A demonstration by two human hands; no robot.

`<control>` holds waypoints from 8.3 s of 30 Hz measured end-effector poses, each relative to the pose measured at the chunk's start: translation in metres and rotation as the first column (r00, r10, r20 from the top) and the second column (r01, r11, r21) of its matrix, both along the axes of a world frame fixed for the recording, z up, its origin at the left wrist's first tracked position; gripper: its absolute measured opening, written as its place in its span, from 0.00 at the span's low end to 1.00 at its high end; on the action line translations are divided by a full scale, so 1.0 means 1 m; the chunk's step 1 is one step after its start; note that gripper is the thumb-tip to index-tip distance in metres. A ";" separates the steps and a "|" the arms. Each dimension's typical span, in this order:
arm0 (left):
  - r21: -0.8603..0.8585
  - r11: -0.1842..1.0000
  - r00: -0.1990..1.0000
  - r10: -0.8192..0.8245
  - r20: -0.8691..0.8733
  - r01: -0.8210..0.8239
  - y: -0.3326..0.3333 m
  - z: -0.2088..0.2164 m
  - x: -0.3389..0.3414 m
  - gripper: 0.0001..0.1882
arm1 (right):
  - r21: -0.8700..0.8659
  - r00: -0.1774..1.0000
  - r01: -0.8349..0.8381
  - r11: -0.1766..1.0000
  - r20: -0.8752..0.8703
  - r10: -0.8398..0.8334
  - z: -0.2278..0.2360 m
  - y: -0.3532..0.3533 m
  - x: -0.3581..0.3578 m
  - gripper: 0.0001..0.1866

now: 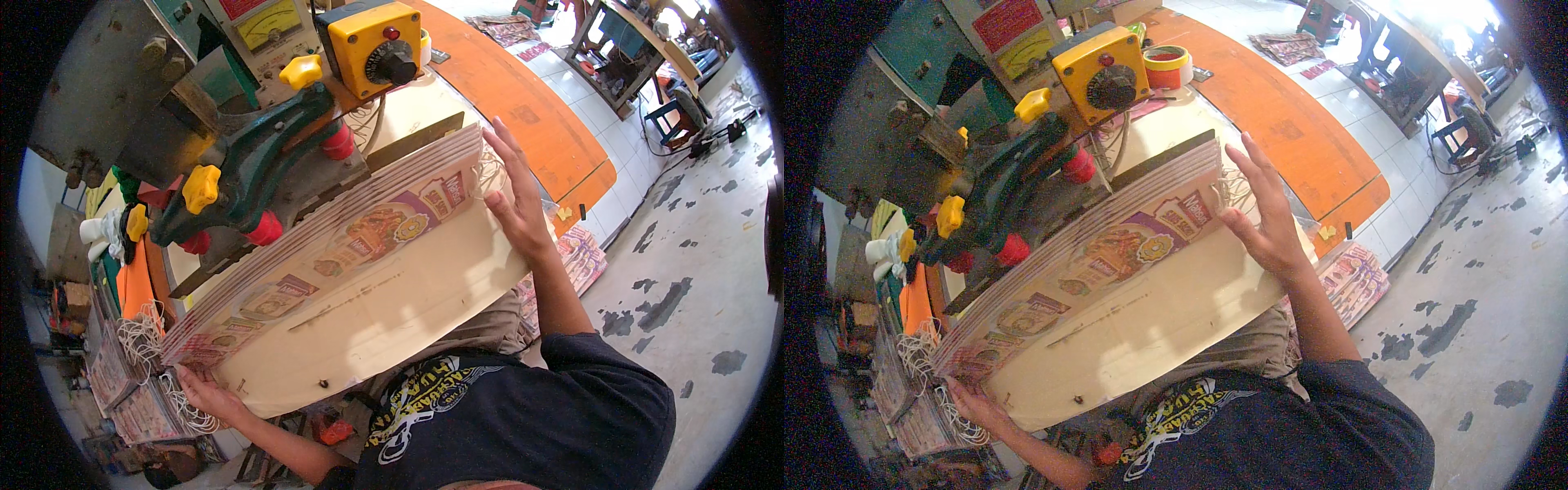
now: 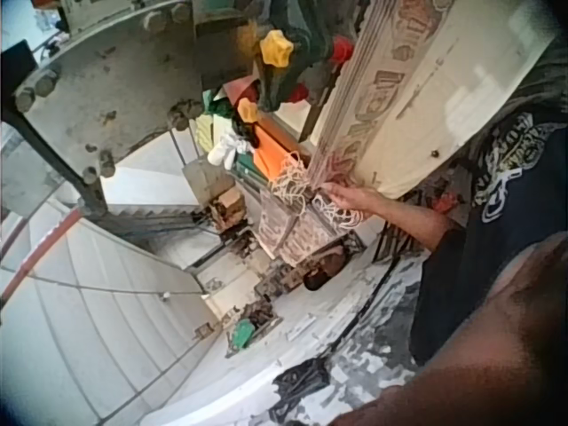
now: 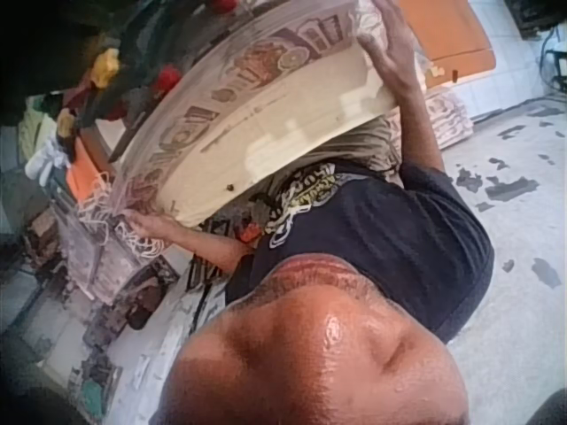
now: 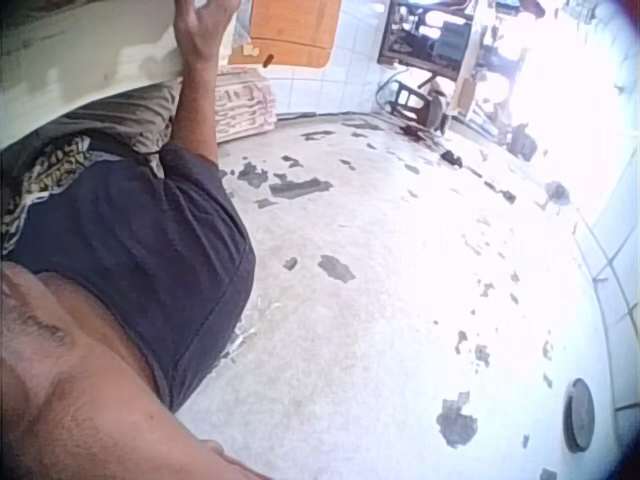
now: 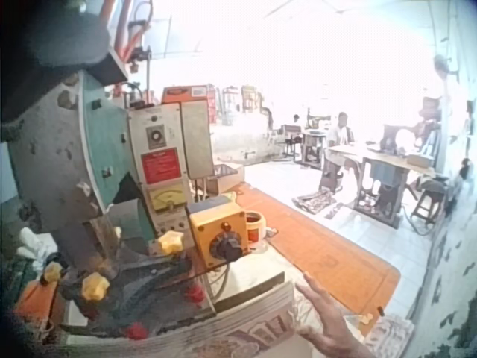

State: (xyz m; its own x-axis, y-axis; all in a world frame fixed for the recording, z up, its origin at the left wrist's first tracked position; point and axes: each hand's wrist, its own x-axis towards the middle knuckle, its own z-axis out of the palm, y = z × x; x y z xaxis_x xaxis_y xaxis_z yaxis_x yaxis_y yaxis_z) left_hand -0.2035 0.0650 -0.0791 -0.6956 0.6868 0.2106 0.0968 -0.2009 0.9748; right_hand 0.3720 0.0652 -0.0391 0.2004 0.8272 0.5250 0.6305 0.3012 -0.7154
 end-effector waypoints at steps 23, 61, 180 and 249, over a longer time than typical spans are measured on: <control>0.027 0.991 0.991 -0.135 0.017 0.135 0.003 0.018 0.024 0.21 | 0.094 0.999 0.030 0.995 -0.019 -0.028 0.002 0.000 -0.003 0.35; 0.076 0.993 0.995 0.098 -0.033 -0.095 -0.002 0.007 -0.001 0.24 | 0.137 0.977 -0.147 0.980 -0.136 0.165 0.002 -0.005 0.005 0.34; -0.074 0.993 0.996 0.090 -0.009 -0.090 -0.001 0.020 0.023 0.29 | 0.050 0.955 -0.192 0.980 -0.221 0.198 0.002 -0.005 0.007 0.35; -0.006 0.999 0.997 -0.038 0.069 0.038 0.002 0.019 0.019 0.28 | -0.079 0.981 -0.101 0.992 -0.172 0.086 0.001 -0.002 0.001 0.44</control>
